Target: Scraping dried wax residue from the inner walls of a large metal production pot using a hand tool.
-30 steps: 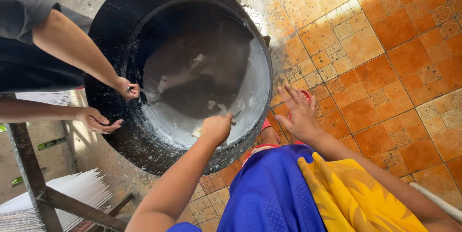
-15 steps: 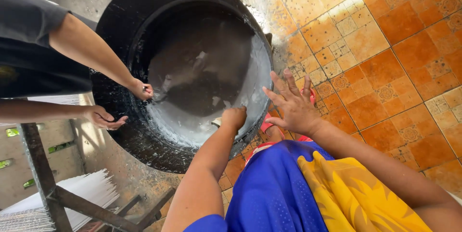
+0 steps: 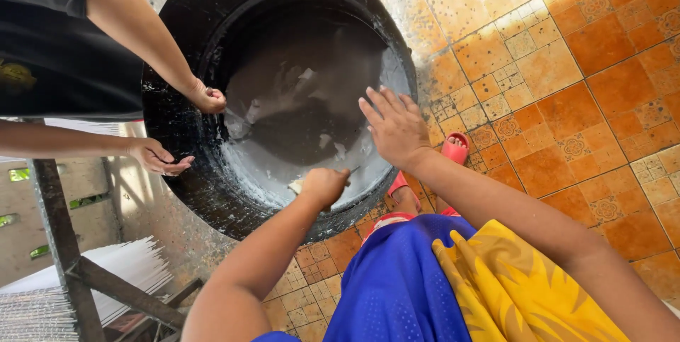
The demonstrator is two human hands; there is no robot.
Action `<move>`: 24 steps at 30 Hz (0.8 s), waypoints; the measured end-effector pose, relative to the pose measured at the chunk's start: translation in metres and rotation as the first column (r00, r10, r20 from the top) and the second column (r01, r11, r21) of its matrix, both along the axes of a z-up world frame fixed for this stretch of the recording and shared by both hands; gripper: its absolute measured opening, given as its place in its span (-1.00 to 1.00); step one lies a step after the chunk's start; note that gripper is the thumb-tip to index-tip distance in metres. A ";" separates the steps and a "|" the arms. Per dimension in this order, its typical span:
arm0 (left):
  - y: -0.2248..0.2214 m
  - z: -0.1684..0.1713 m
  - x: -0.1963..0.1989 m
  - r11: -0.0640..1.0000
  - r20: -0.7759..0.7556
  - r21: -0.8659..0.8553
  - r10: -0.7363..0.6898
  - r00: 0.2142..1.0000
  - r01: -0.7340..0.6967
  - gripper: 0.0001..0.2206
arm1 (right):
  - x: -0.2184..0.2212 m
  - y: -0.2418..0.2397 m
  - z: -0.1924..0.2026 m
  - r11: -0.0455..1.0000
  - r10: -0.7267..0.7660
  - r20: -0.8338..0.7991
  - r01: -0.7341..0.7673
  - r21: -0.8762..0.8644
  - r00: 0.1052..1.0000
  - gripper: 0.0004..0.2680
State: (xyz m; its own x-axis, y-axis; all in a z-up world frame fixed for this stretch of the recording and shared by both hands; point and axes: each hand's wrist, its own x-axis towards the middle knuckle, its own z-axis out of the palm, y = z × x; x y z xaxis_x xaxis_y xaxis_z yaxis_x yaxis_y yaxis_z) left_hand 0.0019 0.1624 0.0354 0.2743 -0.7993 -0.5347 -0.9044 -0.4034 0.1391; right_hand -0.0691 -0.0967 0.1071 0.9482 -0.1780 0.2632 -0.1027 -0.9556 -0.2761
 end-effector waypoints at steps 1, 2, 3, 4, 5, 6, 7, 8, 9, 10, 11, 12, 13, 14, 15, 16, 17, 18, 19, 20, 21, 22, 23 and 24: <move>-0.007 -0.015 -0.003 1.000 -0.005 0.000 0.003 1.000 -0.003 -0.79 | 0.003 -0.001 -0.002 1.000 0.003 -0.005 -0.003 0.000 1.000 -0.54; -0.013 -0.029 -0.009 0.997 0.038 -0.074 -0.035 0.999 0.038 -0.82 | 0.003 -0.001 -0.004 1.000 -0.012 -0.013 0.012 0.002 1.000 -0.56; -0.019 -0.043 -0.015 0.986 0.082 -0.147 -0.069 0.994 0.081 -0.85 | 0.002 0.000 -0.005 1.000 -0.027 -0.021 0.028 0.004 0.999 -0.57; -0.022 -0.071 -0.026 0.986 0.077 -0.148 -0.061 0.995 0.072 -0.85 | 0.001 0.000 -0.009 1.000 -0.019 -0.026 0.019 0.003 0.999 -0.57; -0.024 -0.100 -0.038 0.984 0.142 -0.161 -0.053 0.988 0.076 -0.86 | -0.001 0.000 -0.013 0.999 -0.029 -0.015 0.028 -0.028 0.999 -0.59; -0.031 -0.129 -0.043 0.980 0.216 -0.179 -0.047 0.975 0.086 -0.87 | 0.001 -0.002 -0.016 0.997 -0.042 0.006 0.042 -0.066 0.999 -0.61; -0.036 -0.137 -0.027 0.979 0.220 -0.186 -0.041 0.975 0.083 -0.87 | 0.005 -0.005 -0.012 0.997 -0.038 0.010 0.038 -0.073 0.999 -0.61; -0.035 -0.144 -0.022 0.985 0.160 -0.159 -0.043 0.986 0.069 -0.84 | 0.003 -0.003 -0.008 0.998 -0.039 -0.021 0.038 -0.051 0.999 -0.63; -0.033 -0.151 -0.017 0.990 0.100 -0.132 -0.043 0.994 0.057 -0.81 | -0.001 -0.002 -0.003 0.999 -0.039 -0.052 0.038 -0.029 0.998 -0.64; -0.030 -0.143 -0.019 0.990 0.105 -0.135 -0.033 0.994 0.047 -0.81 | -0.001 -0.001 -0.005 0.999 -0.029 -0.047 0.028 -0.031 0.998 -0.64; -0.028 -0.134 -0.021 0.993 0.070 -0.108 -0.031 0.997 0.038 -0.81 | -0.003 0.000 -0.005 0.999 -0.024 -0.070 0.022 -0.029 0.997 -0.64; -0.027 -0.125 -0.021 0.996 0.037 -0.081 -0.036 0.999 0.039 -0.81 | -0.003 -0.001 -0.005 0.999 -0.027 -0.089 0.024 -0.027 0.996 -0.64; -0.026 -0.099 -0.008 0.996 0.045 -0.084 -0.035 0.998 0.039 -0.81 | 0.003 -0.006 -0.009 0.999 -0.026 -0.081 0.024 -0.030 0.996 -0.64; -0.018 -0.071 -0.006 0.999 0.004 -0.036 -0.020 1.000 0.020 -0.82 | 0.000 -0.005 -0.013 1.000 -0.019 -0.095 0.017 -0.020 0.995 -0.64; -0.011 -0.043 -0.004 1.000 -0.036 0.012 -0.003 0.999 0.003 -0.83 | -0.002 -0.004 -0.017 1.000 -0.012 -0.108 0.011 -0.010 0.994 -0.64; -0.004 -0.030 -0.002 1.000 -0.035 0.014 0.001 0.999 -0.001 -0.83 | -0.002 -0.004 -0.017 1.000 -0.007 -0.107 0.007 -0.007 0.994 -0.64; 0.003 -0.018 0.001 1.000 -0.046 0.029 0.006 0.999 -0.005 -0.83 | -0.002 -0.004 -0.017 1.000 -0.009 -0.107 0.008 -0.011 0.994 -0.64; 0.010 -0.005 0.006 0.999 -0.051 0.043 0.010 0.999 -0.008 -0.83 | -0.001 -0.005 -0.018 1.000 -0.012 -0.102 0.011 -0.016 0.995 -0.64; 0.013 -0.005 0.001 0.999 -0.046 0.045 0.012 0.999 -0.010 -0.83 | -0.003 -0.002 -0.017 1.000 -0.010 -0.097 0.008 -0.014 0.995 -0.64; 0.012 -0.006 0.000 0.999 -0.053 0.046 0.004 0.999 -0.002 -0.83 | -0.003 -0.003 -0.016 1.000 -0.012 -0.089 0.011 -0.012 0.996 -0.65; 0.010 -0.009 0.000 0.999 -0.061 0.047 -0.004 0.998 0.007 -0.83 | -0.002 -0.004 -0.016 1.000 -0.015 -0.080 0.015 -0.010 0.997 -0.66; 0.008 -0.010 0.000 0.999 -0.060 0.046 -0.008 0.998 0.010 -0.83 | -0.002 -0.005 -0.015 1.000 -0.019 -0.079 0.018 -0.012 0.997 -0.66; 0.006 -0.012 0.000 0.999 -0.060 0.045 -0.024 0.998 0.026 -0.83 | -0.001 -0.006 -0.016 0.999 -0.028 -0.076 0.025 -0.037 0.997 -0.66; 0.009 -0.013 -0.003 0.998 -0.062 0.049 -0.032 0.998 0.035 -0.83 | -0.002 -0.004 -0.016 0.998 -0.029 -0.075 0.025 -0.058 0.997 -0.66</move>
